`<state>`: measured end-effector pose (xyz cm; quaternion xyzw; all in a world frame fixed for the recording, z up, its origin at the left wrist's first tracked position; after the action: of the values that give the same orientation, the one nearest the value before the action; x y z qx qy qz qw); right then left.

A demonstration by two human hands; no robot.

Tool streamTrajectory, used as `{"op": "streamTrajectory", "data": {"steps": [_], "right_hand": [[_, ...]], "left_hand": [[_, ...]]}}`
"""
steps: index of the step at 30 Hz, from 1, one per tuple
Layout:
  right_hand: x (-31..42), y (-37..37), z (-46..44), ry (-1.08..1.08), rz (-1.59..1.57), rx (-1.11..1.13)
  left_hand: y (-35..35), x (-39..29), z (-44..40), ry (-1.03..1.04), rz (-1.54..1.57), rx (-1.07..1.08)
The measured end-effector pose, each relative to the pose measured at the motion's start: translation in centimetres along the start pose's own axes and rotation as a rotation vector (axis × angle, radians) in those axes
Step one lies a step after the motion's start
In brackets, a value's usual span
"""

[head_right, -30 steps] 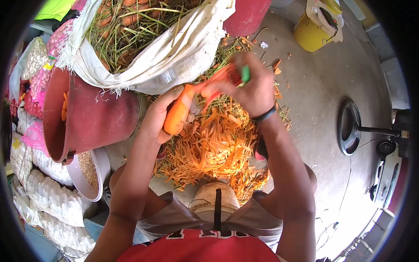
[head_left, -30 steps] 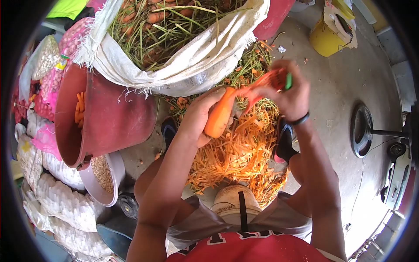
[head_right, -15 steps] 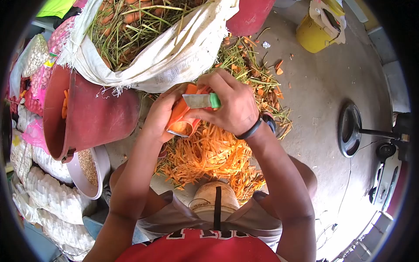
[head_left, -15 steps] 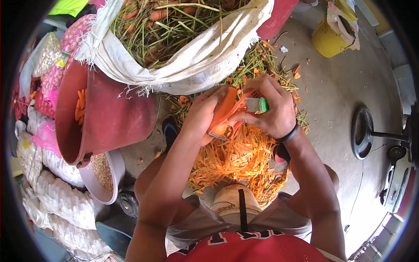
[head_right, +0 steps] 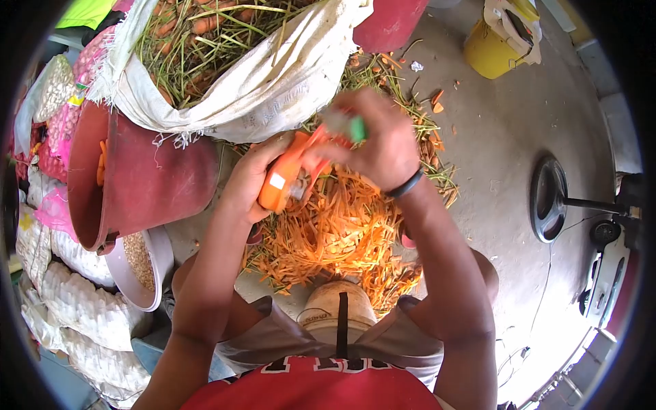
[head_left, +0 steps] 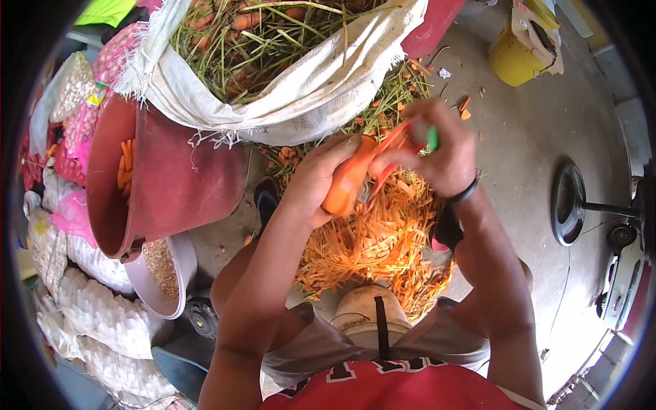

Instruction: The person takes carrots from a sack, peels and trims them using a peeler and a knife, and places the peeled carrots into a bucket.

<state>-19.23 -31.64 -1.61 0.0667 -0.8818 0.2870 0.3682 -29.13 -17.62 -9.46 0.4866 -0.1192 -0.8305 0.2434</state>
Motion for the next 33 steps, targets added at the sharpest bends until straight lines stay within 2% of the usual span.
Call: {"op": "streamTrajectory", "data": {"steps": [2, 5, 6, 7, 8, 9, 12, 13, 15, 17, 18, 20, 21, 25, 28, 29, 30, 32, 33], "right_hand": [[-3.5, -2.5, -0.4, 0.138, 0.106, -0.120], [-3.4, -2.7, -0.3, 0.241, -0.029, -0.159], [-1.9, -1.5, 0.0, 0.187, -0.040, -0.076], [0.0, -0.2, -0.1, 0.053, -0.071, -0.016], [1.6, 0.9, 0.0, -0.078, -0.104, 0.041], [1.9, 1.5, 0.3, -0.033, -0.087, 0.097], [-1.1, -0.5, -0.1, 0.072, 0.006, -0.016], [-2.1, -1.6, -0.6, 0.031, 0.108, -0.114], [-3.2, -2.6, -0.5, 0.149, 0.040, -0.156], [-2.9, -2.0, -0.3, 0.225, -0.071, -0.135], [-1.1, -0.8, 0.0, 0.190, -0.082, -0.041], [2.0, 1.1, -0.1, -0.096, -0.092, 0.050], [1.7, 1.3, 0.2, -0.040, -0.061, 0.074], [-2.6, -2.0, -0.5, 0.091, 0.150, -0.132], [-3.9, -2.7, -0.7, 0.219, 0.004, -0.174], [-3.4, -1.8, -0.1, 0.257, -0.045, -0.110], [-1.4, -0.4, 0.1, 0.202, -0.098, -0.017], [1.9, 1.6, 0.2, -0.101, -0.068, 0.082], [1.5, 1.7, 0.3, -0.025, -0.042, 0.084]], "left_hand": [[0.6, -0.7, 0.7, 0.014, -0.079, -0.037], [0.2, -1.0, 0.3, 0.041, -0.068, 0.031], [-0.2, -0.8, -0.1, 0.054, -0.055, 0.054], [-0.9, -0.1, -0.4, -0.027, 0.040, -0.038], [-0.9, 0.0, -0.6, -0.007, 0.027, -0.030], [-0.3, -0.2, -0.5, 0.009, 0.013, -0.020], [0.6, -0.4, 0.2, -0.028, -0.025, -0.030], [0.6, -0.5, 0.4, -0.023, -0.051, -0.036], [0.6, -0.8, 0.7, -0.018, -0.094, 0.004], [-0.3, -0.5, -0.1, 0.034, 0.008, 0.044], [-0.6, -0.4, -0.4, 0.059, 0.059, 0.062], [-0.1, -0.5, -0.4, 0.053, 0.044, 0.003], [0.0, -0.4, -0.3, 0.043, 0.034, -0.025], [0.2, -0.3, 0.3, -0.008, -0.112, 0.003], [0.3, -0.5, 0.4, 0.017, 0.053, -0.029], [-0.5, -0.2, -0.4, 0.047, -0.041, -0.028], [-0.4, -0.4, -0.4, 0.045, -0.011, -0.048], [-0.1, -0.5, -0.3, 0.033, 0.044, -0.092], [0.2, -0.6, -0.4, 0.056, 0.028, -0.024]]}}
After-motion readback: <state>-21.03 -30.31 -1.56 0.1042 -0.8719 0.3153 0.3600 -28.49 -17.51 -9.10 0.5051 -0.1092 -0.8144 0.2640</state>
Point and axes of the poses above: each hand's wrist, its own z-axis away from the middle knuckle, its own y-axis out of the palm, x = y × z, the point moved 6 cm from there along -z, towards the middle knuckle, and after that the axes turned 10 degrees about -z, right-handed, at the moved point
